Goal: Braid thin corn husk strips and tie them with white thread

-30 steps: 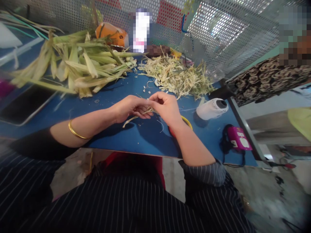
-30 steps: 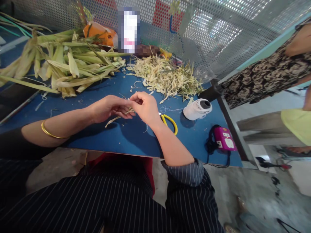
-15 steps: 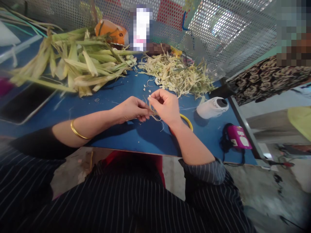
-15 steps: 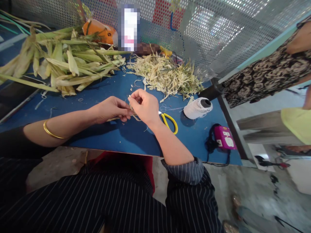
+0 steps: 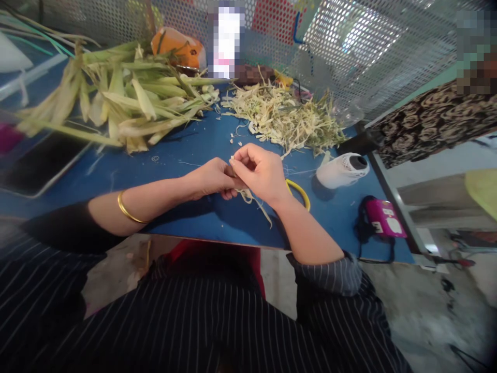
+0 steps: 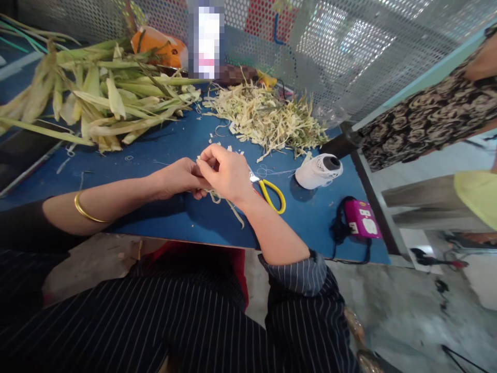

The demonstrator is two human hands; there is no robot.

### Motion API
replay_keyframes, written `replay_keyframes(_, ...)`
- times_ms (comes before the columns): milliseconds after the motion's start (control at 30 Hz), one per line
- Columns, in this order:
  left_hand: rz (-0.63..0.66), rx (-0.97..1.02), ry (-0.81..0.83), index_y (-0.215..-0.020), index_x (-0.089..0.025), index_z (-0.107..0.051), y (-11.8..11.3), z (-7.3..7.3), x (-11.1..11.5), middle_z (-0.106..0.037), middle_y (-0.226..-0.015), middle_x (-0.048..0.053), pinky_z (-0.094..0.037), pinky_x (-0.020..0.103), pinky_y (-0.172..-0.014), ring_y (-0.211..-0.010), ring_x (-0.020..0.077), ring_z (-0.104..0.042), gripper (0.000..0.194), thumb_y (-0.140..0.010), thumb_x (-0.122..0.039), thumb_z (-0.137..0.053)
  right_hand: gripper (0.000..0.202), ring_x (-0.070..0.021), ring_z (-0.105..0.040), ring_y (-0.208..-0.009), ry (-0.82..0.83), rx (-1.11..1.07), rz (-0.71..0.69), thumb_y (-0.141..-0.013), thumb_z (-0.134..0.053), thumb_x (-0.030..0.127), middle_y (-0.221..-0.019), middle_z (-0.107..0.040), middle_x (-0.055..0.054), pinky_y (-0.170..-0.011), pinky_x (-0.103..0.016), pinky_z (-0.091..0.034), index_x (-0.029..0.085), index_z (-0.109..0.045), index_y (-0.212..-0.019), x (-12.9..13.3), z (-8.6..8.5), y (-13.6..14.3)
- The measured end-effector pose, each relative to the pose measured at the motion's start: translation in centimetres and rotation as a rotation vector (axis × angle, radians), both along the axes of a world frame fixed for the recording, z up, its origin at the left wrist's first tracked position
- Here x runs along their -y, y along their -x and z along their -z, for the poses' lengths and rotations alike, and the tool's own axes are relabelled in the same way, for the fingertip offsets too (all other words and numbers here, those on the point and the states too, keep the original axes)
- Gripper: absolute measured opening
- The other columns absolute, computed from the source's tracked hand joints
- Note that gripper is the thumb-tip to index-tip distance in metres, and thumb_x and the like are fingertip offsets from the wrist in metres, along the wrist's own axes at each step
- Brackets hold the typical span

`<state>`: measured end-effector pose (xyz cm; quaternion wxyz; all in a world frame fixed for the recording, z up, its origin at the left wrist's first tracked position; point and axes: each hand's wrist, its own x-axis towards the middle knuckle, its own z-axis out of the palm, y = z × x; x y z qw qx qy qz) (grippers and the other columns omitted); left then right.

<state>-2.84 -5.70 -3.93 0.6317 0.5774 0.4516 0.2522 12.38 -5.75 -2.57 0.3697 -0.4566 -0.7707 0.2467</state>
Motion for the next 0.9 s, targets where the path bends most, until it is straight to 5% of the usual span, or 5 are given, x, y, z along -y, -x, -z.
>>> replay_keyframes(233,0.134,-0.032,0.001,-0.062,-0.013,-0.075,-0.2,0.0,0.5,-0.066,-0.054,0.005,-0.046,0.02,-0.049,-0.045,0.0095,-0.056,0.017,-0.07,-0.028,-0.076,0.019,-0.0108,-0.064,-0.062,0.15,-0.411,0.127,-0.087,-0.058,0.041,-0.074,-0.067,0.0,-0.064,-0.026,-0.052,0.022,-0.056,-0.083,-1.3,0.9,0.0)
replay_keyframes(533,0.176,0.031,0.045,-0.059,-0.013,-0.073,0.1,-0.4,0.4,-0.066,-0.057,0.006,-0.049,0.021,-0.054,-0.05,0.0096,-0.057,0.022,-0.071,-0.031,-0.077,0.02,-0.0149,-0.069,-0.084,0.075,-0.466,0.237,-0.091,-0.053,0.042,-0.086,-0.071,-0.003,-0.076,-0.03,-0.054,0.022,-0.057,-0.089,-2.7,2.0,-0.4)
replay_keyframes(733,-0.223,0.225,0.104,-0.069,-0.014,-0.073,1.1,-1.0,-0.7,-0.066,-0.064,0.003,-0.05,0.021,-0.054,-0.051,0.0085,-0.058,0.019,-0.068,-0.031,-0.081,0.035,-0.0196,-0.064,-0.103,-0.194,-0.242,0.285,-0.088,-0.057,0.051,-0.107,-0.069,-0.009,-0.091,-0.038,-0.049,0.021,-0.06,-0.107,-3.3,0.9,-2.7)
replay_keyframes(900,-0.333,0.304,0.13,-0.07,-0.011,-0.07,1.7,-1.0,-1.5,-0.066,-0.065,0.003,-0.051,0.022,-0.054,-0.051,0.0085,-0.059,0.023,-0.067,-0.031,-0.082,0.035,-0.013,-0.061,-0.064,0.118,0.016,0.003,-0.088,-0.056,0.054,-0.068,-0.065,0.0,-0.065,-0.027,-0.046,0.02,-0.064,-0.08,-2.2,-0.2,-2.6)
